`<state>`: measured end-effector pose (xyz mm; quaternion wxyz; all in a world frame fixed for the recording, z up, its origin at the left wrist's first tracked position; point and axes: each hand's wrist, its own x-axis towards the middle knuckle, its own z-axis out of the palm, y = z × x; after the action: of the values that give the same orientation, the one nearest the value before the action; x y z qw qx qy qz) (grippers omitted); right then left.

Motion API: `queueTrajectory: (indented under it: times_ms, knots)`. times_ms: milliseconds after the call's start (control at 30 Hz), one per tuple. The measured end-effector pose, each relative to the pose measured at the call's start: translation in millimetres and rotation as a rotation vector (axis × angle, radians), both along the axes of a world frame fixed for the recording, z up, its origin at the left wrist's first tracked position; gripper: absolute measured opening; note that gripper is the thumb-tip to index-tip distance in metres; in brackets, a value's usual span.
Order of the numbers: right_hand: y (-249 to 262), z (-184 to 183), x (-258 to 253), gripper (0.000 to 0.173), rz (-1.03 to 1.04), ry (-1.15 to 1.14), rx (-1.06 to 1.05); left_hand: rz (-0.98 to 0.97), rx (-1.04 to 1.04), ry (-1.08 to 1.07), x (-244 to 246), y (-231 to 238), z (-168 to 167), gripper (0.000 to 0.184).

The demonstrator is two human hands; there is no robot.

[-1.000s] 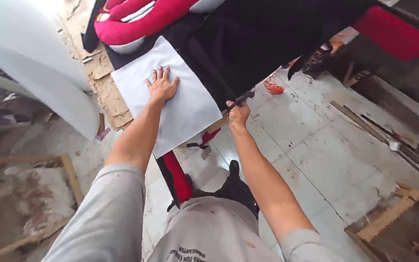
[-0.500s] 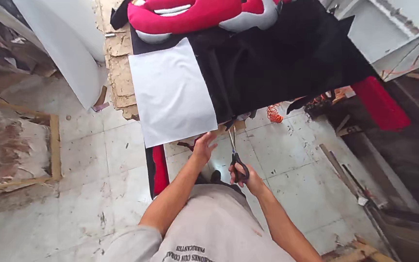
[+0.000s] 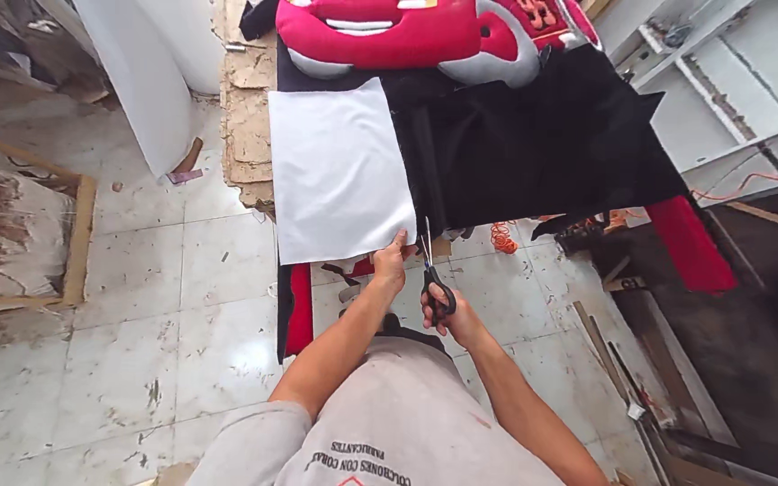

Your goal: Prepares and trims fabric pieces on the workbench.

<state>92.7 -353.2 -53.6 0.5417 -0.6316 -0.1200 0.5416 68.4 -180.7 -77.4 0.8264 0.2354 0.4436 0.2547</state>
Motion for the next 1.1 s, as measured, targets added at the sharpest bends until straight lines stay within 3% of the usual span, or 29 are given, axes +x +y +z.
queueTrajectory:
  times_ms: [200, 600, 900, 1033, 1100]
  knots:
    - [3, 6, 12, 0.048, 0.01, 0.032, -0.029, -0.055, -0.096, 0.013, 7, -2, 7, 0.044]
    - [18, 17, 21, 0.033, -0.033, -0.019, -0.144, 0.012, 0.029, 0.053, 17, -10, 2, 0.038]
    - [45, 29, 32, 0.036, -0.051, -0.007, -0.153, 0.035, 0.084, 0.02, 15, -12, -4, 0.035]
    - [50, 35, 33, 0.035, -0.045, -0.008, -0.175, -0.026, 0.029, 0.005, 14, -8, -3, 0.036]
    - [51, 39, 34, 0.035, -0.054, -0.001, -0.182, -0.123, -0.032, -0.052, 13, -7, 4, 0.046]
